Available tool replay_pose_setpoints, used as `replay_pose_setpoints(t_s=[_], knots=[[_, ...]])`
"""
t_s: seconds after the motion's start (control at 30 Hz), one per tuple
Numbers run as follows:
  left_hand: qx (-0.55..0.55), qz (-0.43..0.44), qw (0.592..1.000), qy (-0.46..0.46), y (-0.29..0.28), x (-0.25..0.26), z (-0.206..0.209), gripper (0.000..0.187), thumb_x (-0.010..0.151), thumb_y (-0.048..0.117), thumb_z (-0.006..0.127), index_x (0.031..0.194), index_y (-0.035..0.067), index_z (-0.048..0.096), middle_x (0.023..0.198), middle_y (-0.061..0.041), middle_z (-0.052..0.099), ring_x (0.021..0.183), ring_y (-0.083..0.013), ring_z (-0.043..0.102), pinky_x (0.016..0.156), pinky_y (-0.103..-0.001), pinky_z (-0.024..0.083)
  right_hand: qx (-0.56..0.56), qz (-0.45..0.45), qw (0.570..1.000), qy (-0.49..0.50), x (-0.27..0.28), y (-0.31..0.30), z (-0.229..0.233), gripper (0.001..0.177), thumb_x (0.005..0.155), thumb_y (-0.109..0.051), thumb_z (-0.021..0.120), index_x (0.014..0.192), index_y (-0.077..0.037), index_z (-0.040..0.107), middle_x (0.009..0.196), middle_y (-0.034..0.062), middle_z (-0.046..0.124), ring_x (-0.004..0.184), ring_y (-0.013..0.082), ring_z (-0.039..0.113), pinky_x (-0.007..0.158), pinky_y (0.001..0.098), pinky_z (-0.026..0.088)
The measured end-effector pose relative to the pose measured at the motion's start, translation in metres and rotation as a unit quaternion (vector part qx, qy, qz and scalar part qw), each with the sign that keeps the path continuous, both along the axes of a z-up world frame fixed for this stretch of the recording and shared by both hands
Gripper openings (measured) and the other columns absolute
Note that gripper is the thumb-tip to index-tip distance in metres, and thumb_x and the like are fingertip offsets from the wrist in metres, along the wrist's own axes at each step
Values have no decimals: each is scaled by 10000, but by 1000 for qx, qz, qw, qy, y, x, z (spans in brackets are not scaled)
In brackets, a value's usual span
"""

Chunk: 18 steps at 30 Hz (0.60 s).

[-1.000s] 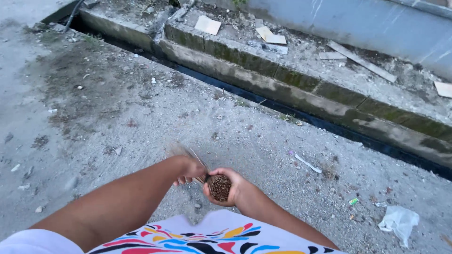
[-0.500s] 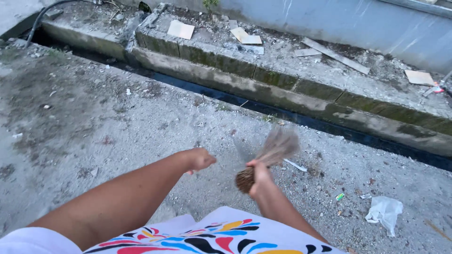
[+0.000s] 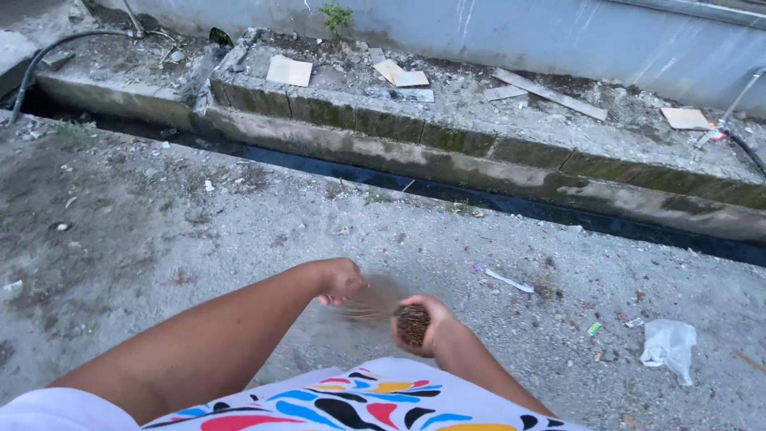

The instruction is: Shake and hit a bundle of sticks to remove dust and debris.

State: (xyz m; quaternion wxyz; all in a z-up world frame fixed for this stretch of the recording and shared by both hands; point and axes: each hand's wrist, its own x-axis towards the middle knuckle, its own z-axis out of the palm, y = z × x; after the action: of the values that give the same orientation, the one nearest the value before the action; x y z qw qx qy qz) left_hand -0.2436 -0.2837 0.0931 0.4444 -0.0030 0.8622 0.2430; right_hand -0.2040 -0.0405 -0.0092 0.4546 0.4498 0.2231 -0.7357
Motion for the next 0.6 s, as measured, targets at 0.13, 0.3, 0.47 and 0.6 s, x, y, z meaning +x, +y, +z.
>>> replay_pose_setpoints(t_s=[0.13, 0.3, 0.47, 0.6], knots=[[19, 16, 999, 21, -61, -6, -1, 447, 975, 427, 573, 1253, 98, 697, 1084, -69, 739, 814, -203, 734, 606, -381, 589, 119, -57, 989, 69, -15, -29, 11, 147, 783, -202, 665, 819, -95, 572, 729, 128, 623, 606, 302, 635, 571, 443, 578], [21, 46, 999, 10, -149, -15, -29, 411, 854, 269, 556, 1226, 207, 721, 1085, -88, 752, 787, -232, 716, 594, -419, 564, 254, -51, 947, 190, -13, -136, 58, 126, 782, -222, 661, 832, -130, 590, 717, 107, 622, 585, 298, 619, 554, 506, 543], [-15, 75, 992, 104, -237, 6, -54, 459, 940, 408, 569, 1052, 6, 759, 915, -187, 753, 715, -296, 701, 601, -432, 560, 154, 17, 969, 195, -1, -237, 88, 217, 812, -250, 670, 950, -102, 592, 766, 133, 638, 638, 291, 635, 592, 464, 569], [-85, -67, 949, 296, -299, -11, -146, 450, 928, 422, 568, 950, 47, 815, 846, -218, 733, 712, -343, 680, 670, -458, 548, -93, 78, 990, 70, 22, -285, 69, 301, 847, -227, 680, 1006, -8, 549, 825, 163, 618, 713, 289, 647, 618, 428, 603]])
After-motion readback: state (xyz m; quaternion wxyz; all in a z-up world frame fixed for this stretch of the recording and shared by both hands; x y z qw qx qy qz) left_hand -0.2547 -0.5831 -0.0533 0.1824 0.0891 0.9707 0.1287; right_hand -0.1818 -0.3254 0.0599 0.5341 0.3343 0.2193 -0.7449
